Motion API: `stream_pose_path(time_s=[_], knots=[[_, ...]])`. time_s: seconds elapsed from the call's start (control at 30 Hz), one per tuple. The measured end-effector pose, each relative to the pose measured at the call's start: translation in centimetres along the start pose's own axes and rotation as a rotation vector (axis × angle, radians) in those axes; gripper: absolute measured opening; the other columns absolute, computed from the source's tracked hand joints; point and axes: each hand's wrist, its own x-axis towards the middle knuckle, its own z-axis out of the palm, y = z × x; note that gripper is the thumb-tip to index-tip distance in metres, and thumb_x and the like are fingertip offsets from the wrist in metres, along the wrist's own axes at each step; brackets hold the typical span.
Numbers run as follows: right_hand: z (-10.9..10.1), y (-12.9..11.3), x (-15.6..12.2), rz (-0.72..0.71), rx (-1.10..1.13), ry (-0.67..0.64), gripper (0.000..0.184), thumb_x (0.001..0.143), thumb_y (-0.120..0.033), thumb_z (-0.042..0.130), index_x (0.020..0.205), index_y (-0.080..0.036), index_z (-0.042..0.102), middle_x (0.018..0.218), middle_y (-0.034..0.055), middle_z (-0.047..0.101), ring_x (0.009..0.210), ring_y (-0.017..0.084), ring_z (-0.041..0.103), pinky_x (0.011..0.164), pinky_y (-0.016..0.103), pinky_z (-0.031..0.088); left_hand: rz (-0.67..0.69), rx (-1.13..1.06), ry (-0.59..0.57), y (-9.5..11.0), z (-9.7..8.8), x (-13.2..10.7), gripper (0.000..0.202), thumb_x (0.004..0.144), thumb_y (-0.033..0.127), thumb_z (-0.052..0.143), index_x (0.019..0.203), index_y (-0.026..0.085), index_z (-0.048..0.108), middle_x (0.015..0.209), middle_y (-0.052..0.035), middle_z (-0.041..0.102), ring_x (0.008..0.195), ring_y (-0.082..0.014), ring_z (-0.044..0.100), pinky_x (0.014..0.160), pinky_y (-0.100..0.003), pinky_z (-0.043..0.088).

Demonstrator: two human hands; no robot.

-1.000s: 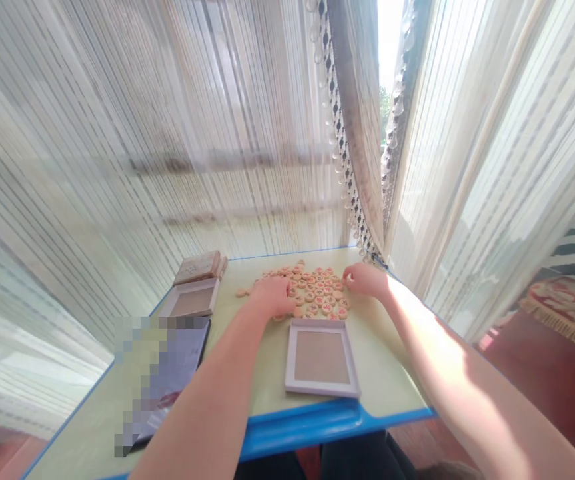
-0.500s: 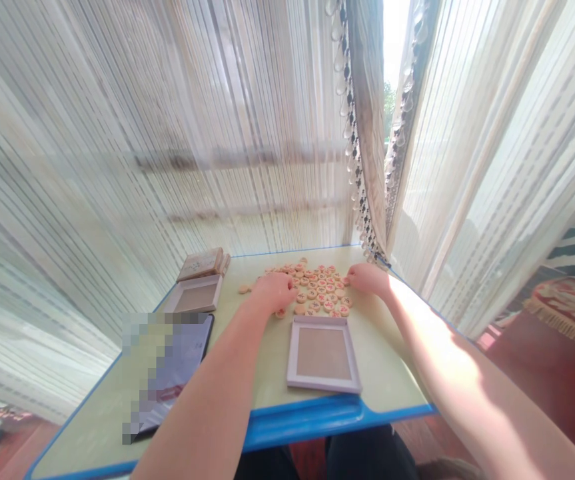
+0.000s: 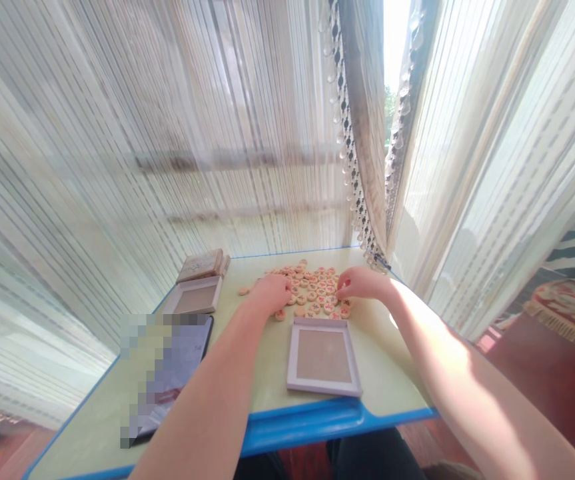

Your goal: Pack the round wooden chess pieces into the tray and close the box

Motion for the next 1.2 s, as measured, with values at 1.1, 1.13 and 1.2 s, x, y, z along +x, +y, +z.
stream_pose_path(time_s=[1.1, 1.13, 1.2], knots=[[-0.2, -1.3, -1.2, 0.004, -0.05, -0.088, 0.036, 0.064, -0.013, 0.057, 0.098, -0.02, 0.068, 0.101, 0.0052, 0.067, 0.08, 0.018, 0.062, 0.057, 0.022, 0.041, -0.042, 0.075, -0.236, 0.8, -3.1, -2.3, 0.023, 0.08, 0.026, 0.046, 0.078, 0.015, 0.066, 0.083, -0.0106, 0.068, 0.077, -0.0204, 0.062, 0.068, -0.029, 0.045], [-0.4, -1.4, -1.3, 0.001, -0.032, -0.103, 0.037, 0.063, -0.013, 0.057, 0.098, -0.021, 0.069, 0.101, 0.0047, 0.068, 0.079, 0.018, 0.062, 0.057, 0.022, 0.042, -0.044, 0.069, -0.232, 0.8, -2.9, -2.3, 0.023, 0.08, 0.027, 0.045, 0.08, 0.015, 0.066, 0.086, -0.011, 0.068, 0.079, -0.021, 0.062, 0.069, -0.03, 0.046], [-0.7, -1.4, -1.6, -0.003, -0.001, -0.12, 0.04, 0.063, -0.012, 0.058, 0.099, -0.022, 0.069, 0.103, 0.0037, 0.068, 0.08, 0.018, 0.063, 0.059, 0.022, 0.044, -0.044, 0.061, -0.234, 0.7, -2.7, -2.2, 0.023, 0.081, 0.028, 0.046, 0.083, 0.017, 0.066, 0.091, -0.0103, 0.069, 0.081, -0.021, 0.062, 0.07, -0.03, 0.047]])
